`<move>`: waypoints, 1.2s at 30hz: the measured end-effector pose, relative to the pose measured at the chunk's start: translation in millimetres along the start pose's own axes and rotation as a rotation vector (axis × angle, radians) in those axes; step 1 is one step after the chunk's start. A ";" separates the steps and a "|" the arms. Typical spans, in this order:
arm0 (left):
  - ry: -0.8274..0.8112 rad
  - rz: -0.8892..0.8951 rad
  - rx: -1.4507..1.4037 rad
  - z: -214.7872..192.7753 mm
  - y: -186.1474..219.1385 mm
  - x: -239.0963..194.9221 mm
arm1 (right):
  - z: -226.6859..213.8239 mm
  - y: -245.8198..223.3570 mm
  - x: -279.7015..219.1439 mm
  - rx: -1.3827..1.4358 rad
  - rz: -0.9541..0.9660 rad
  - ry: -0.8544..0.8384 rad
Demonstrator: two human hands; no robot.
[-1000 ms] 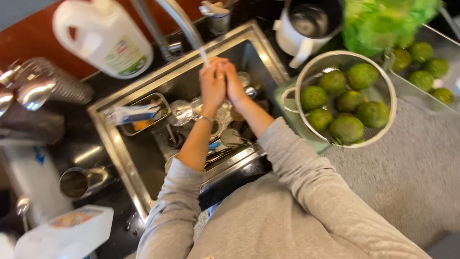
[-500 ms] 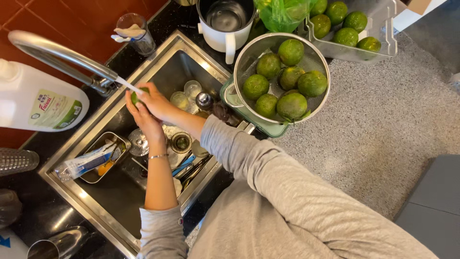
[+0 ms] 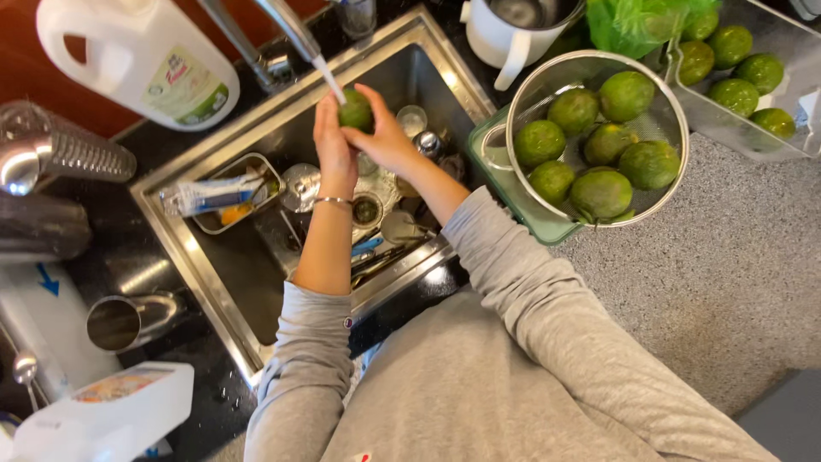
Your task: The person washes limes under running water in a kitchen sink, placing them into a colander and then into a clear plastic container. The person then stores the container of limes in a refrigerator.
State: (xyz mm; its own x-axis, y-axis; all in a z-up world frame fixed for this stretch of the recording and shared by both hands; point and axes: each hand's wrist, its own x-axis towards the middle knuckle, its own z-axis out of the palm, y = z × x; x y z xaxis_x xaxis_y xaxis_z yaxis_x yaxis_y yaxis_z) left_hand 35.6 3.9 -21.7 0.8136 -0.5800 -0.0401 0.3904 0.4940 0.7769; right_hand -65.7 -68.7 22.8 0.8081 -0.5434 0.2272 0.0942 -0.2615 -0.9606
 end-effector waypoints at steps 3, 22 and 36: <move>-0.044 0.004 0.092 -19.3 8.9 -9.3 | -3.0 -18.2 -1.2 -0.135 -0.002 0.044; -0.134 -0.201 -0.417 -58.6 58.5 60.5 | -58.5 -108.2 -50.7 -0.521 0.118 -0.005; -0.193 -0.183 -0.431 -68.8 77.5 86.1 | -303.6 -164.1 -101.3 -0.390 -0.112 0.547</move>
State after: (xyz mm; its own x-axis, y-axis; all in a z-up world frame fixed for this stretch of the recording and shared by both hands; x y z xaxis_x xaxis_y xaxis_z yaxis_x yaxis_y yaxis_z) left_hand 165.5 36.8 -8.1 0.6365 -0.7713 -0.0024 0.6947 0.5720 0.4362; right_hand -339.5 -212.9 206.1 0.3858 -0.7944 0.4691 -0.1394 -0.5528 -0.8216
